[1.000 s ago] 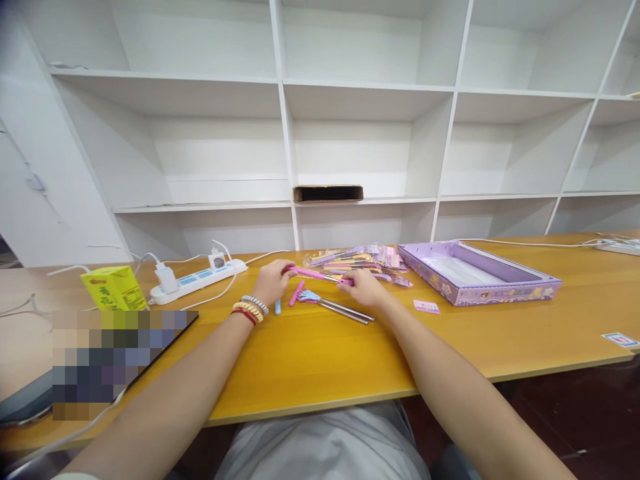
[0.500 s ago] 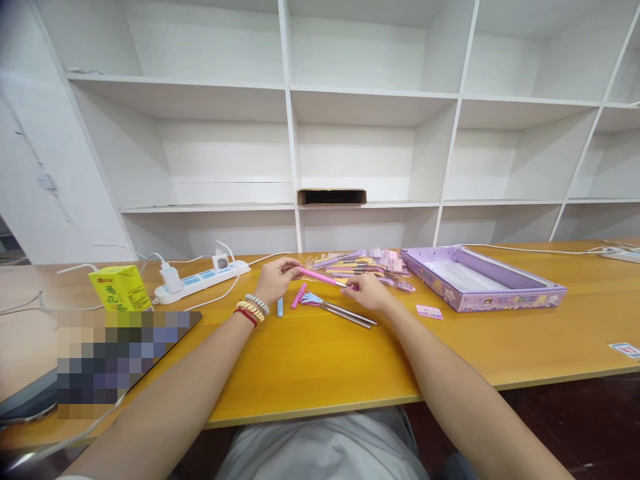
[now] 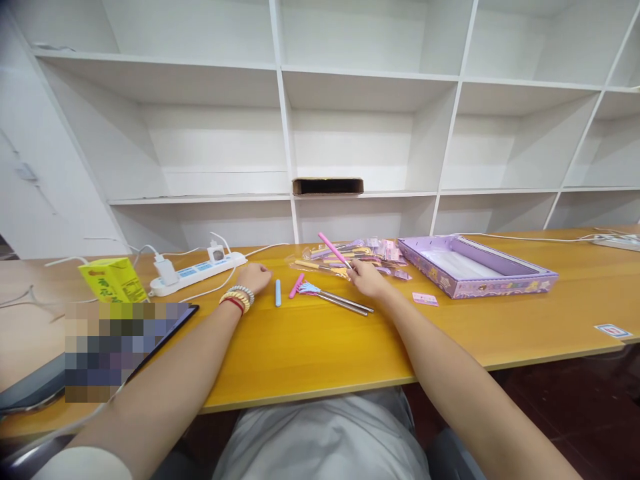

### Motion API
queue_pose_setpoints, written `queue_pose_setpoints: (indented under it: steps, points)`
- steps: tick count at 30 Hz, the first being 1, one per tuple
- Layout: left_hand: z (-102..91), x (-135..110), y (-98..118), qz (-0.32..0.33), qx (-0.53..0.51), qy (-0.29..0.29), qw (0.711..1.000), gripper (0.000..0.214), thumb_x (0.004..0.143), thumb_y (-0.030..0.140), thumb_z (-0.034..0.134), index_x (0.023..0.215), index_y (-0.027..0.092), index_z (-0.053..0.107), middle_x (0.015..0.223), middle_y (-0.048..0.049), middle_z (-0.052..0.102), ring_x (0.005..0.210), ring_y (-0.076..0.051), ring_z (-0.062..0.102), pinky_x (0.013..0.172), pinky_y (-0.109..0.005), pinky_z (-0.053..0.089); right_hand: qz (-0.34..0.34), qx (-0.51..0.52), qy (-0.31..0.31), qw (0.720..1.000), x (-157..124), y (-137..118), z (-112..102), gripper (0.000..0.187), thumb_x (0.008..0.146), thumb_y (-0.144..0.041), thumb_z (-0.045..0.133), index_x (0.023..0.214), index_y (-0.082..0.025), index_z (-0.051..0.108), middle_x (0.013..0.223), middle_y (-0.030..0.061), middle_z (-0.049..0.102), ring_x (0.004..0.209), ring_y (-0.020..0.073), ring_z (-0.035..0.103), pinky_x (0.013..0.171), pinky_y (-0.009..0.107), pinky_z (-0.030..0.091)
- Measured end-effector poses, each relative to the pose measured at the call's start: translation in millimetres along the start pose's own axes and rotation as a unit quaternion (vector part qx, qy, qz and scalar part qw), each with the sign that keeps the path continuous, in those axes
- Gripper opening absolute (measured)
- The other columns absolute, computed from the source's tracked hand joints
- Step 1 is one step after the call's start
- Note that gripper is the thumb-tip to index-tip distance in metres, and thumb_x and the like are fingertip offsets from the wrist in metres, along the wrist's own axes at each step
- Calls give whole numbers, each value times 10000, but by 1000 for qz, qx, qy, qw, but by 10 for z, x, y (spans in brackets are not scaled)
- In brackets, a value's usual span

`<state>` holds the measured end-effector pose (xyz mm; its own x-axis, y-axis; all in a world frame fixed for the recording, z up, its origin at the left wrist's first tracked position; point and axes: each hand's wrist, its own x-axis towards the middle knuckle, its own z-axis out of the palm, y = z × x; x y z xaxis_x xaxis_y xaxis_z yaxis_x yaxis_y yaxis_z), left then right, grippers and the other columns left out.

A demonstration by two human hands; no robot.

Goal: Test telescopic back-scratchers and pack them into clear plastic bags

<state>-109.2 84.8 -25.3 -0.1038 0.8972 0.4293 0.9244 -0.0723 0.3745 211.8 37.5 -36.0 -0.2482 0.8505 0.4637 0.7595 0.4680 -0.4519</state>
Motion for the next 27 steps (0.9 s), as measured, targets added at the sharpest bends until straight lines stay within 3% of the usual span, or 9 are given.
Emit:
queue_pose_setpoints:
  steps: [5, 9, 11, 14, 18, 22, 27]
  points:
    - [60, -40, 70, -6, 32, -84, 996, 223, 693, 342, 517, 612, 181, 649, 712, -132, 679, 766, -264, 649, 630, -321, 467, -12, -37, -38, 999, 15, 66, 16, 149, 783, -273, 511, 742, -158, 595, 700, 31, 624, 626, 128, 507, 567, 229, 321]
    - [14, -102, 203, -12, 1, -43, 999, 305, 791, 376, 426, 803, 179, 659, 861, -140, 685, 859, -263, 636, 735, -357, 467, -25, -56, -40, 997, 9, 59, 20, 159, 757, -264, 534, 770, -153, 646, 710, 33, 636, 626, 126, 511, 576, 227, 328]
    - [-26, -152, 297, 28, -38, 9, 999, 333, 829, 365, 384, 909, 174, 645, 908, -121, 681, 892, -242, 623, 788, -354, 460, -33, -57, -28, 997, 7, 32, 10, 174, 756, -268, 537, 783, -150, 662, 702, 32, 637, 618, 122, 508, 577, 225, 327]
    - [-76, -258, 464, 155, -83, 72, 982, 356, 831, 348, 413, 1065, 154, 599, 1024, -102, 650, 953, -211, 593, 852, -330, 450, -48, -49, -18, 997, 6, -16, -15, 210, 770, -286, 537, 836, -152, 685, 701, 28, 640, 605, 115, 501, 576, 223, 324]
    - [-75, -410, 676, 320, -85, 59, 942, 352, 797, 290, 491, 1108, 163, 595, 1061, -84, 635, 989, -197, 573, 894, -311, 435, -85, -37, -21, 996, 6, -67, -47, 225, 785, -308, 546, 848, -163, 706, 666, 12, 628, 603, 111, 495, 586, 222, 328]
    - [-32, -487, 786, 365, -70, 13, 928, 263, 815, 284, 499, 1013, 201, 651, 969, -63, 663, 909, -189, 595, 851, -312, 450, -76, -45, 10, 996, 16, -84, -57, 205, 763, -324, 591, 822, -169, 711, 653, 14, 628, 597, 113, 494, 586, 227, 339]
    - [-37, -486, 801, 357, -62, -3, 932, 287, 851, 326, 480, 1064, 214, 635, 1009, -57, 667, 937, -187, 592, 859, -312, 439, -5, -39, 80, 996, 52, -65, -66, 234, 713, -377, 651, 801, -165, 695, 747, 51, 657, 678, 150, 549, 646, 259, 394]
